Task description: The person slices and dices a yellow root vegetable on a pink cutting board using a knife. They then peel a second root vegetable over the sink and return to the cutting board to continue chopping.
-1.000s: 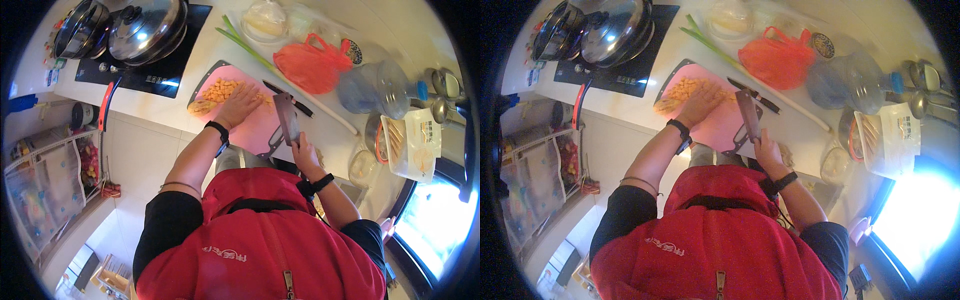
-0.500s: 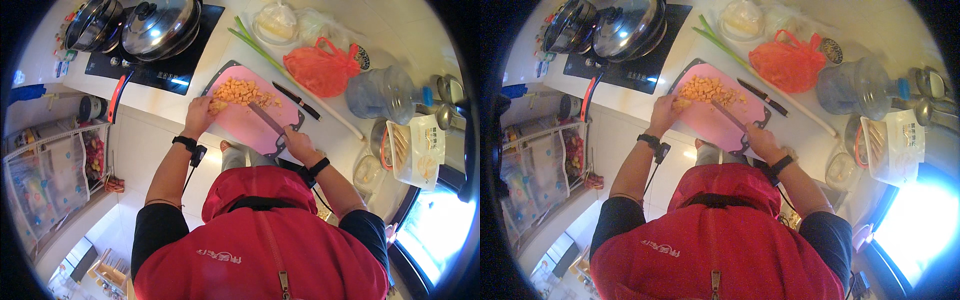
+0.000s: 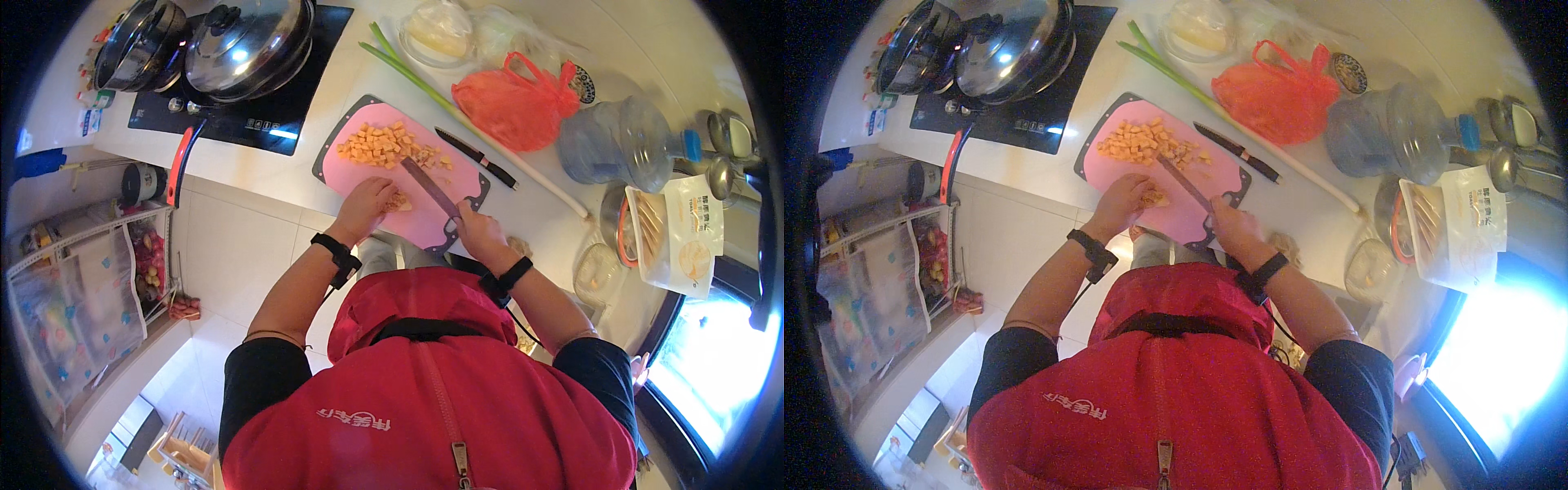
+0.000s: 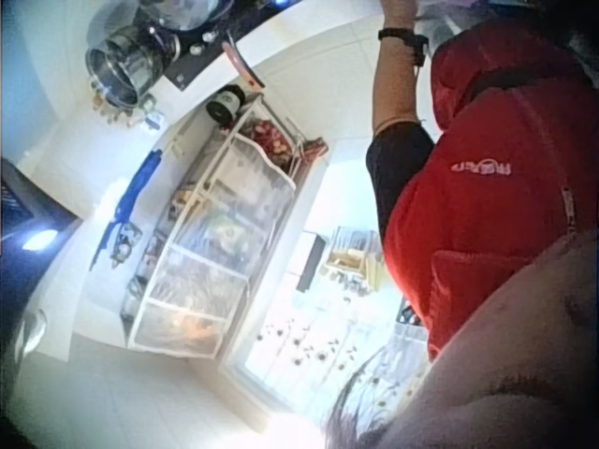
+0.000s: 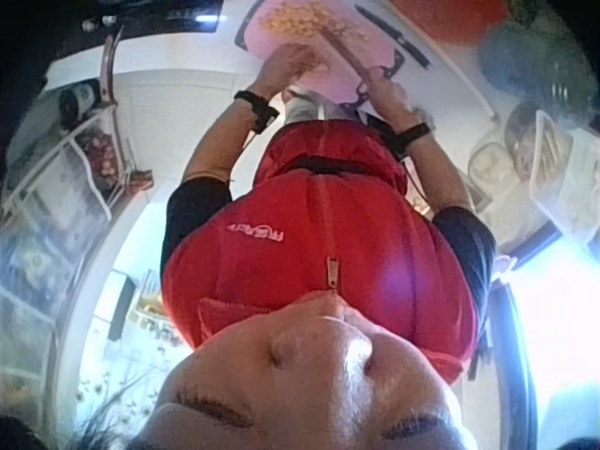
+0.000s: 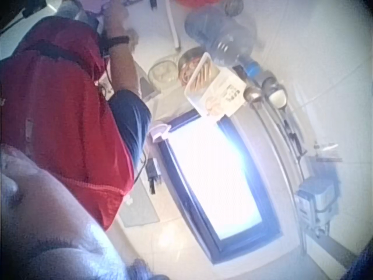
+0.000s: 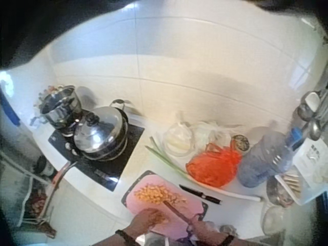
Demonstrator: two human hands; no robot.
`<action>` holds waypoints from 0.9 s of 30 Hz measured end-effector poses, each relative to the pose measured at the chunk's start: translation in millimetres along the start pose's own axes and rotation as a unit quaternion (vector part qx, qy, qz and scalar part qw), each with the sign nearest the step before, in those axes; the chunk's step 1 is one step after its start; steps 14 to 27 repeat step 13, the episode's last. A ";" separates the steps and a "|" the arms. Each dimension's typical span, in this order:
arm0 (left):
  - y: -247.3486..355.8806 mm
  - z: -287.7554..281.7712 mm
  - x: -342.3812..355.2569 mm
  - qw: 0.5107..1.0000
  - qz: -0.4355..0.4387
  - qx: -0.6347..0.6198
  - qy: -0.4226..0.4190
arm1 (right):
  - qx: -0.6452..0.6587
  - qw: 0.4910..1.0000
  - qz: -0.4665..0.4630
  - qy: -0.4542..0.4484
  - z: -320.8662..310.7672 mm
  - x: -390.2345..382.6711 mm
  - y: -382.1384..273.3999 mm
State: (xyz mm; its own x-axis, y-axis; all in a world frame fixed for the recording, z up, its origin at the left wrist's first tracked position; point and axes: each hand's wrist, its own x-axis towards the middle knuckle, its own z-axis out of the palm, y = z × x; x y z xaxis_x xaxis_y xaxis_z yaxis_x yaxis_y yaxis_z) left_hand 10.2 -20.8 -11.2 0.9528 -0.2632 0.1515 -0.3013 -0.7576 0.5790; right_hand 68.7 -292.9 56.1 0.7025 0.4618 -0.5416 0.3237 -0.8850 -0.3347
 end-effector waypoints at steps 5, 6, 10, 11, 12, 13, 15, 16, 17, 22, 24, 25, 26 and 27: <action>14.8 3.8 -14.4 0.999 0.008 0.014 0.046 | -0.070 0.994 -0.076 -0.016 -12.6 -4.7 -22.9; 14.0 3.6 -17.5 1.000 0.006 -0.013 0.027 | -0.085 0.991 -0.099 -0.015 -14.1 -4.3 -27.5; 5.4 12.6 -18.0 0.996 0.036 0.042 0.068 | -0.133 0.979 -0.154 -0.022 -23.7 -1.1 -44.9; 4.3 16.0 -19.0 0.996 0.030 0.043 0.070 | -0.138 0.978 -0.155 -0.034 -28.0 -0.2 -48.0; 3.2 19.2 -19.9 0.996 0.024 0.043 0.069 | -0.142 0.976 -0.156 -0.046 -32.4 1.1 -51.3; 0.8 20.7 -21.4 0.996 0.022 0.042 0.073 | -0.148 0.975 -0.153 -0.059 -36.7 2.7 -54.7; 0.8 20.7 -21.4 0.996 0.022 0.042 0.073 | -0.148 0.975 -0.153 -0.059 -36.7 2.7 -54.7; 0.8 20.7 -21.4 0.996 0.022 0.042 0.073 | -0.148 0.975 -0.153 -0.059 -36.7 2.7 -54.7; 0.8 20.7 -21.4 0.996 0.022 0.042 0.073 | -0.148 0.975 -0.153 -0.059 -36.7 2.7 -54.7; 0.8 20.7 -21.4 0.996 0.022 0.042 0.073 | -0.148 0.975 -0.153 -0.059 -36.7 2.7 -54.7; 0.8 20.7 -21.4 0.996 0.022 0.042 0.073 | -0.148 0.975 -0.153 -0.059 -36.7 2.7 -54.7; 0.8 20.7 -21.4 0.996 0.022 0.042 0.073 | -0.148 0.975 -0.153 -0.059 -36.7 2.7 -54.7; 0.8 20.7 -21.4 0.996 0.022 0.042 0.073 | -0.148 0.975 -0.153 -0.059 -36.7 2.7 -54.7; 0.8 20.7 -21.4 0.996 0.022 0.042 0.073 | -0.148 0.975 -0.153 -0.059 -36.7 2.7 -54.7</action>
